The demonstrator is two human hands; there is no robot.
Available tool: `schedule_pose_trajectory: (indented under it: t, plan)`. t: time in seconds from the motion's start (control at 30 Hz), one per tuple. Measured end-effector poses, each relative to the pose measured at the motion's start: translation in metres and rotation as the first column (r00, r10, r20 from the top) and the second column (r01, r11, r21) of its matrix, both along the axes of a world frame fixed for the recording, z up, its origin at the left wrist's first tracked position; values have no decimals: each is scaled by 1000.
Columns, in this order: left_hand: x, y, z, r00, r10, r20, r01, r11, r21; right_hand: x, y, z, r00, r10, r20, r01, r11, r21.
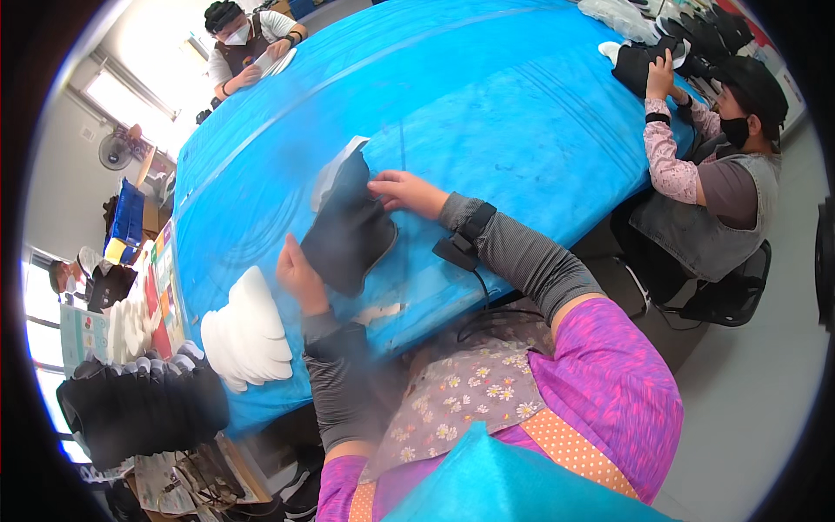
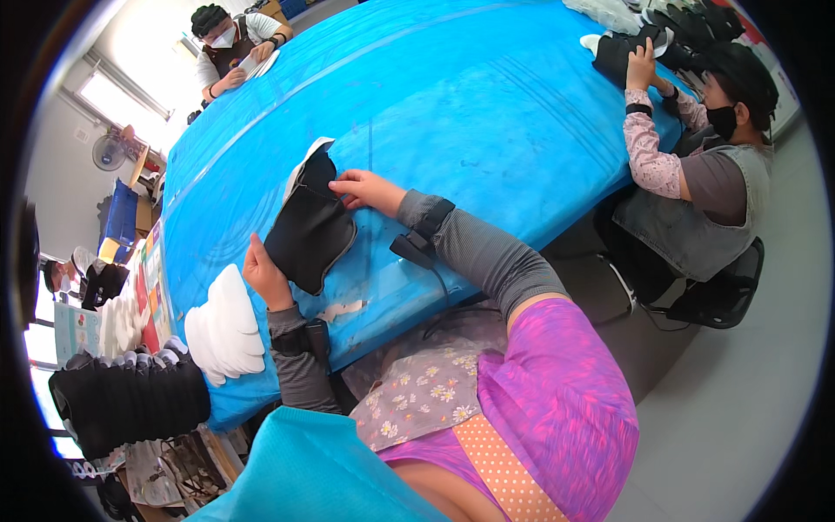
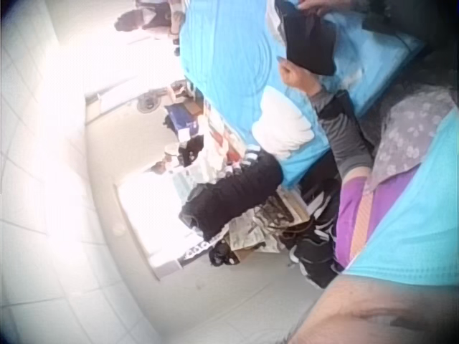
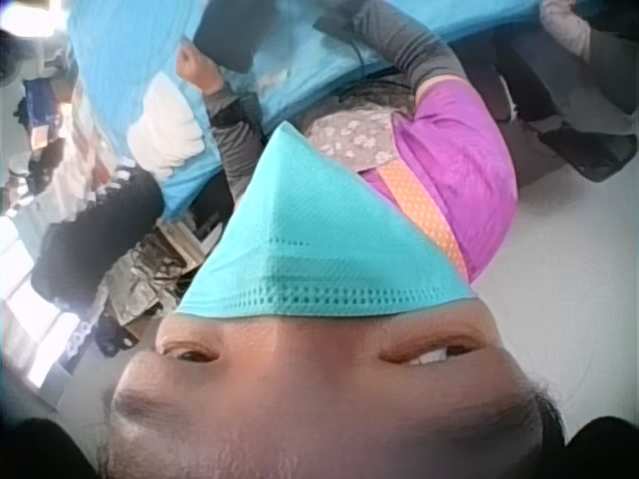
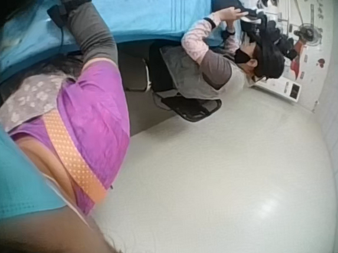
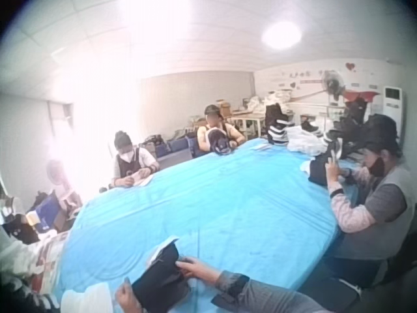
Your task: The worker is assembling the internal components and upper parts of a shoe at a manufacturing station.
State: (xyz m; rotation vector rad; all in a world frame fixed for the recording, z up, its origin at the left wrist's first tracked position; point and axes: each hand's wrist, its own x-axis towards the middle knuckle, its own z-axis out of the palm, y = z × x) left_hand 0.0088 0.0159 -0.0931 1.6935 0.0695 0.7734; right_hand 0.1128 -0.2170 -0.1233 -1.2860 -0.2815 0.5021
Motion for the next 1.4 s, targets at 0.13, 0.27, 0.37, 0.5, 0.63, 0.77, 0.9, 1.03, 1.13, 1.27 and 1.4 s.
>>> schedule_pose_trajectory:
  t: [0.13, 0.27, 0.37, 0.5, 0.63, 0.77, 0.9, 1.03, 1.13, 1.27, 1.4]
  plan:
    - [0, 3, -3, 995, 103, 8, -104, 991, 85, 3, 3, -5, 1000, -9, -13, 10, 1000, 30]
    - [2, 0, -8, 987, 90, 135, -110, 982, 154, 2, 2, -4, 1000, -24, -14, 24, 1000, -9]
    - [1, -14, 5, 956, 129, 263, -171, 974, 145, 1, 2, -3, 1000, -17, -18, 17, 1000, -3]
    - [-6, 2, 1, 1000, 16, -5, -15, 990, 141, 2, 3, -4, 1000, -1, -14, 1, 1000, 22]
    - [-6, 0, -3, 999, -8, 46, 1, 987, 159, 0, 2, -1, 1000, 17, 13, -18, 999, 36]
    - [-8, -1, -5, 990, -20, 140, -17, 964, 264, -7, 2, 8, 1000, 14, 19, -14, 1000, -13]
    - [-8, -3, -6, 991, 20, 132, -53, 967, 250, -6, 2, 6, 1000, -13, 27, 15, 998, -56]
    - [-10, -25, 17, 990, 35, 140, -50, 993, 105, -1, -2, -1, 999, -21, 35, 22, 999, -39]
    - [-5, -6, -4, 991, 18, 132, -42, 982, 186, -2, 2, 0, 999, -1, 32, 2, 999, -33]
    - [-5, -1, -8, 991, 20, 134, -67, 933, 355, -4, 2, 2, 1000, 2, 19, -2, 999, -37]
    - [-5, -4, -9, 991, -9, 132, -40, 931, 362, -5, -1, 4, 1000, -9, 17, 10, 999, -31]
